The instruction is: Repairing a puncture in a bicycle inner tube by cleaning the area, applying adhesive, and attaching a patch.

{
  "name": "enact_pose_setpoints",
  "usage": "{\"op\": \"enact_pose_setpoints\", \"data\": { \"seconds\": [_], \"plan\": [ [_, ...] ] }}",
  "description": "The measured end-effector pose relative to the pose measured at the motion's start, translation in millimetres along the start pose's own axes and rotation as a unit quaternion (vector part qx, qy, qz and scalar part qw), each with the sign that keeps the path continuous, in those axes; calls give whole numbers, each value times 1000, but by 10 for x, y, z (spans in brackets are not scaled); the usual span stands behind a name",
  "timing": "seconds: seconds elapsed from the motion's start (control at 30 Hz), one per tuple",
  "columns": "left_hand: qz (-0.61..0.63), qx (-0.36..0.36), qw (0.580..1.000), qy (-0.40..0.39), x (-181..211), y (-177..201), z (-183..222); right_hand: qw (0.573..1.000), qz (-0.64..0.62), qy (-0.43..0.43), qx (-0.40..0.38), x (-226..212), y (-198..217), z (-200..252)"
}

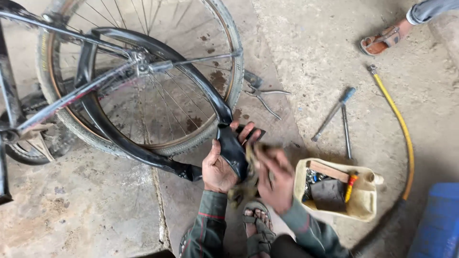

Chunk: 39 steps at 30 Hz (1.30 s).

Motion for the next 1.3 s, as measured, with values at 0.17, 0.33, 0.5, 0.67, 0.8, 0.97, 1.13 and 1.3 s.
{"op": "enact_pose_setpoints", "data": {
  "seconds": [0.17,0.33,0.5,0.67,0.8,0.97,1.13,1.3],
  "plan": [
    [-90,22,996,-11,5,-10,-33,989,135,59,20,-281,-61,-45],
    [-4,-26,999,-32,329,-197,-98,989,13,-107,-98,357,-218,677],
    [-19,-56,998,-24,377,-235,-51,958,-154,-241,-30,527,280,573],
    [-19,-36,999,-23,320,-77,-27,813,-457,-339,123,-124,498,-160],
    [-20,-14,1000,-8,243,-84,23,982,-181,-34,43,-278,274,-394],
    [-52,-21,998,-32,258,-186,56,989,100,99,-50,-195,-209,-28],
    [-86,1,996,-18,230,-166,-26,975,113,106,-158,-532,-343,311],
    [-76,-26,997,4,103,-109,17,990,79,101,-65,-484,12,-323]
  ]
}}
Point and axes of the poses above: each hand's wrist, its own z-axis away from the middle knuckle, its own y-axis out of the back of the hand, x = y × z, the point moved 9 cm from there along -z, towards the middle knuckle, and after that the axes turned 5 degrees about -z, right-handed, at the moved point
